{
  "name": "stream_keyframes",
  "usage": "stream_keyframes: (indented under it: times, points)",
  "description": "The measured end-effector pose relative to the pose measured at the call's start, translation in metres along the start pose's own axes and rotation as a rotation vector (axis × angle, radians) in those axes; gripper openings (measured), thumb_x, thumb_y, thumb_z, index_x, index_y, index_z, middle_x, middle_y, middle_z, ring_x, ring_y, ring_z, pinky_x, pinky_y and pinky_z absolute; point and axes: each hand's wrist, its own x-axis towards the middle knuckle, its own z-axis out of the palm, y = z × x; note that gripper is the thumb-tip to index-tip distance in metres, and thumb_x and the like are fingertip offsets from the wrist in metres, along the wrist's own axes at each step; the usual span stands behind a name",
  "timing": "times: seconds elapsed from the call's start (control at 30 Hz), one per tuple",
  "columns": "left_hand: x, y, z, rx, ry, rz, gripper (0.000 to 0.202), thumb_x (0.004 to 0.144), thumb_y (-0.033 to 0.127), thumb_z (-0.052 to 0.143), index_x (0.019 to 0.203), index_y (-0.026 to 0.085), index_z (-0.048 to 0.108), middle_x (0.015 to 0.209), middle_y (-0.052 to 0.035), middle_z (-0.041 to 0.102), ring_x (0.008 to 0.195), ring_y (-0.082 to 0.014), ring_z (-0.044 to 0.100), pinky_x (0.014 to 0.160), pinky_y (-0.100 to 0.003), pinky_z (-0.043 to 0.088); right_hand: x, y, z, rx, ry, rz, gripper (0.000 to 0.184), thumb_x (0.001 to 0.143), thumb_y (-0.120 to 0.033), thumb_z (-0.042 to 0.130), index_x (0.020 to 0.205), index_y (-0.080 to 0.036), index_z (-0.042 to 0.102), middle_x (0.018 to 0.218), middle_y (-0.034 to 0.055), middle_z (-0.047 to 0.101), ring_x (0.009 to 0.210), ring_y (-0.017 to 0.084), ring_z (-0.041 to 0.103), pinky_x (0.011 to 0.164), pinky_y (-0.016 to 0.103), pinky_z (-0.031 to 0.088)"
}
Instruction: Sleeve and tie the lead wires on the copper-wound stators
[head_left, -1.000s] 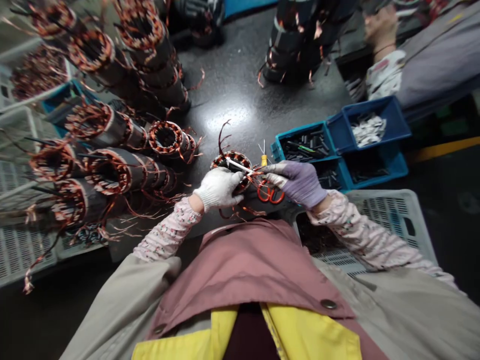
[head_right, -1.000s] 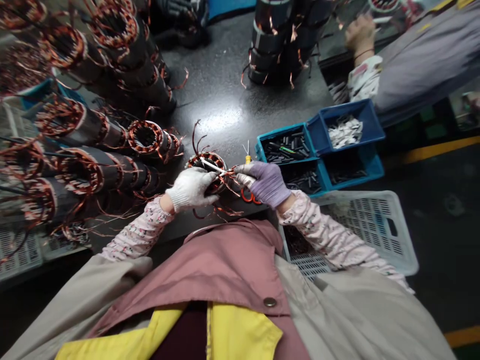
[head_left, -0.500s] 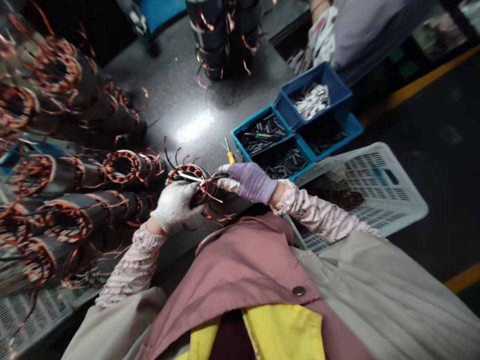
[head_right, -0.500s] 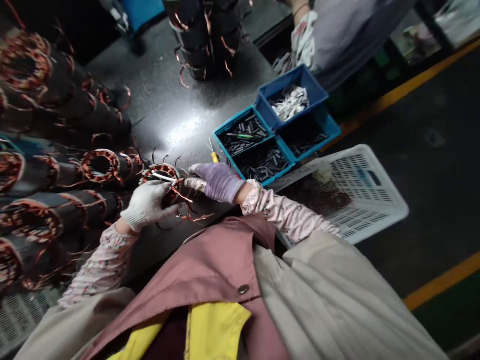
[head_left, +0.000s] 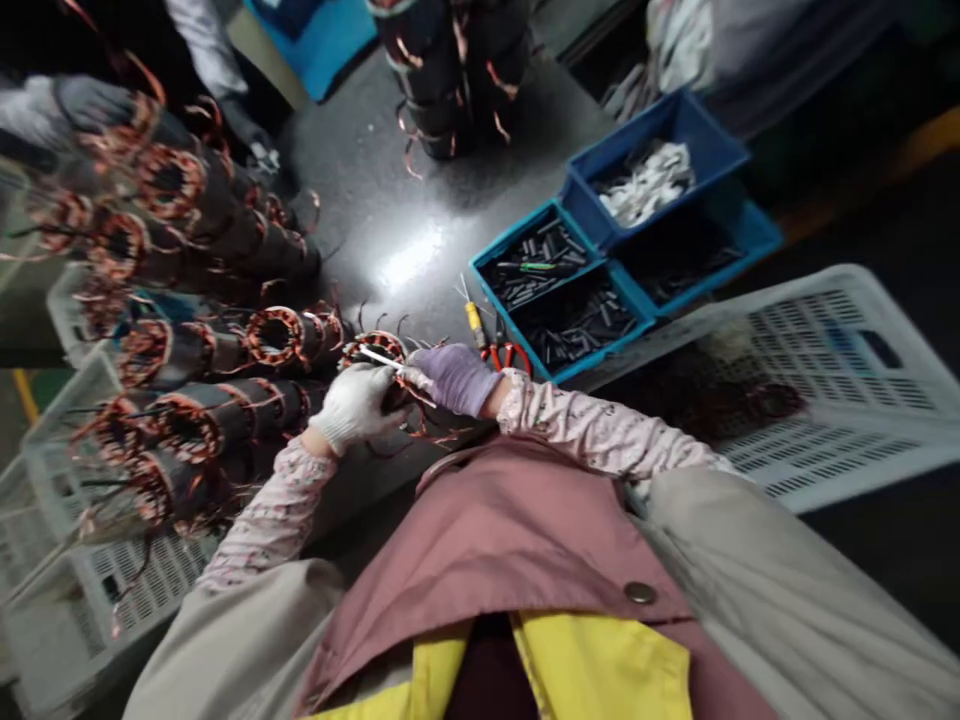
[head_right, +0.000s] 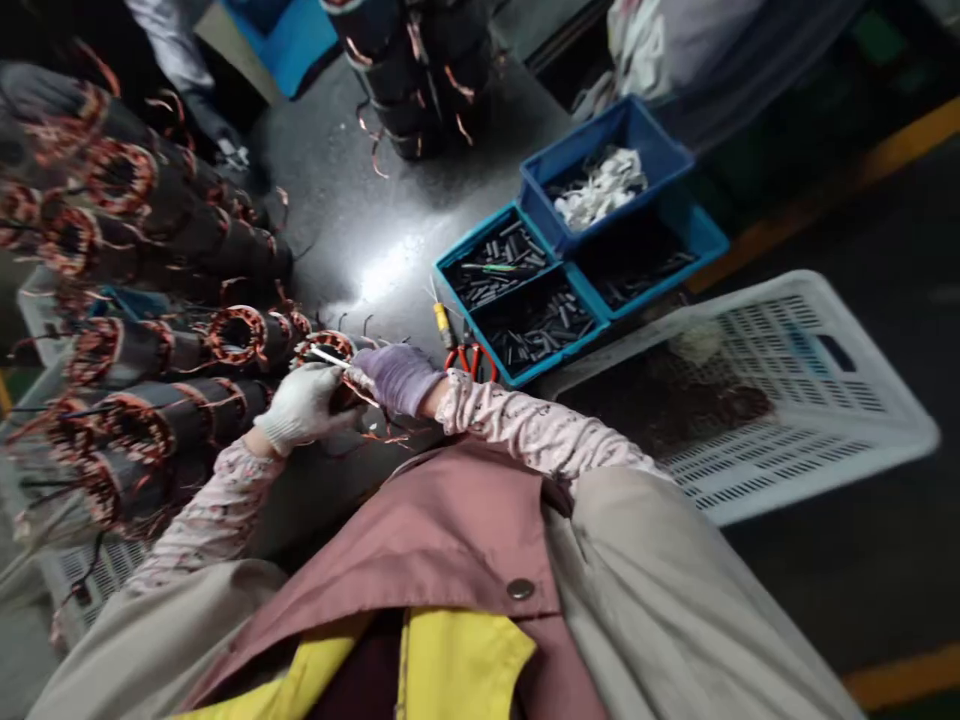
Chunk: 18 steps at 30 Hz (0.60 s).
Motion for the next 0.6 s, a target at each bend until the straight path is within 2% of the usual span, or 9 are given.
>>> stream_keyframes:
  times: [0.07, 0.1, 0.13, 0.2, 0.27, 0.37, 0.43, 0.53, 0.6]
  points:
    - [-0.001, -0.001, 0.000, 0.000, 0.028, -0.014, 0.046, 0.076, 0.049, 0.060, 0.103, 0.013, 0.067, 0.090, -0.0149, 0.072, 0.090, -0.0321, 0.069, 0.080, -0.040, 0.054, -0.021, 0.041, -0.008, 0.097, 0.105, 0.086, 0.037, 0.100, -0.035, 0.041, 0.125, -0.022, 0.064, 0.118, 0.0067, 0.070, 0.103, 0.017, 0.067, 0.084, 0.024, 0.047]
    - [-0.001, -0.001, 0.000, -0.005, 0.041, -0.022, 0.047, 0.076, 0.050, 0.059, 0.103, 0.013, 0.067, 0.091, -0.0150, 0.072, 0.090, -0.0325, 0.069, 0.080, -0.040, 0.054, -0.033, 0.065, -0.012, 0.088, 0.157, 0.204, 0.036, 0.100, -0.032, 0.040, 0.126, -0.023, 0.064, 0.120, 0.0060, 0.070, 0.103, 0.016, 0.066, 0.086, 0.023, 0.047]
    - [-0.002, 0.000, 0.000, -0.010, 0.048, -0.029, 0.047, 0.076, 0.051, 0.057, 0.103, 0.013, 0.066, 0.091, -0.0149, 0.072, 0.091, -0.0326, 0.069, 0.080, -0.040, 0.054, -0.043, 0.090, -0.016, -0.012, 0.175, 0.363, 0.036, 0.099, -0.030, 0.040, 0.123, -0.022, 0.066, 0.121, 0.0082, 0.069, 0.106, 0.018, 0.065, 0.088, 0.026, 0.047]
    - [-0.002, 0.001, 0.000, -0.008, 0.045, -0.043, 0.048, 0.076, 0.052, 0.056, 0.103, 0.014, 0.066, 0.091, -0.0146, 0.072, 0.091, -0.0327, 0.069, 0.081, -0.040, 0.054, -0.053, 0.132, -0.020, -0.188, 0.036, 0.608, 0.037, 0.097, -0.033, 0.043, 0.120, -0.020, 0.069, 0.121, 0.0125, 0.068, 0.110, 0.024, 0.064, 0.089, 0.032, 0.047]
    - [-0.002, 0.003, 0.000, -0.006, 0.041, -0.060, 0.048, 0.076, 0.052, 0.056, 0.102, 0.013, 0.067, 0.092, -0.0148, 0.072, 0.092, -0.0330, 0.069, 0.082, -0.041, 0.054, -0.049, 0.157, -0.018, -0.287, -0.118, 0.719, 0.039, 0.095, -0.035, 0.046, 0.122, -0.017, 0.068, 0.124, 0.0171, 0.066, 0.112, 0.028, 0.063, 0.087, 0.036, 0.049]
    - [-0.001, 0.006, 0.001, -0.006, 0.043, -0.082, 0.051, 0.075, 0.051, 0.058, 0.106, 0.011, 0.067, 0.095, -0.0157, 0.072, 0.093, -0.0333, 0.069, 0.084, -0.041, 0.053, -0.033, 0.162, -0.011, -0.343, -0.196, 0.771, 0.037, 0.094, -0.028, 0.048, 0.120, -0.011, 0.068, 0.122, 0.0226, 0.065, 0.111, 0.031, 0.064, 0.084, 0.039, 0.050]
    - [-0.001, 0.008, 0.003, -0.013, 0.049, -0.068, 0.053, 0.075, 0.049, 0.059, 0.110, 0.010, 0.066, 0.095, -0.0156, 0.072, 0.094, -0.0332, 0.068, 0.086, -0.041, 0.052, -0.030, 0.158, -0.012, -0.361, -0.178, 0.778, 0.035, 0.094, -0.024, 0.047, 0.114, -0.009, 0.071, 0.115, 0.0248, 0.067, 0.108, 0.032, 0.066, 0.084, 0.041, 0.050]
    - [-0.002, 0.008, 0.005, -0.031, 0.054, -0.040, 0.052, 0.077, 0.047, 0.059, 0.113, 0.010, 0.065, 0.093, -0.0148, 0.072, 0.094, -0.0323, 0.069, 0.087, -0.041, 0.051, -0.039, 0.156, -0.025, -0.393, -0.154, 0.774, 0.035, 0.096, -0.024, 0.046, 0.110, -0.008, 0.073, 0.108, 0.0265, 0.069, 0.105, 0.033, 0.067, 0.084, 0.043, 0.049]
    - [-0.002, 0.007, 0.005, -0.041, 0.058, -0.033, 0.052, 0.078, 0.047, 0.059, 0.114, 0.011, 0.065, 0.094, -0.0144, 0.072, 0.093, -0.0315, 0.069, 0.086, -0.041, 0.051, -0.049, 0.154, -0.032, -0.383, -0.064, 0.745, 0.032, 0.094, -0.023, 0.050, 0.113, -0.010, 0.073, 0.110, 0.0235, 0.070, 0.105, 0.031, 0.067, 0.087, 0.042, 0.048]
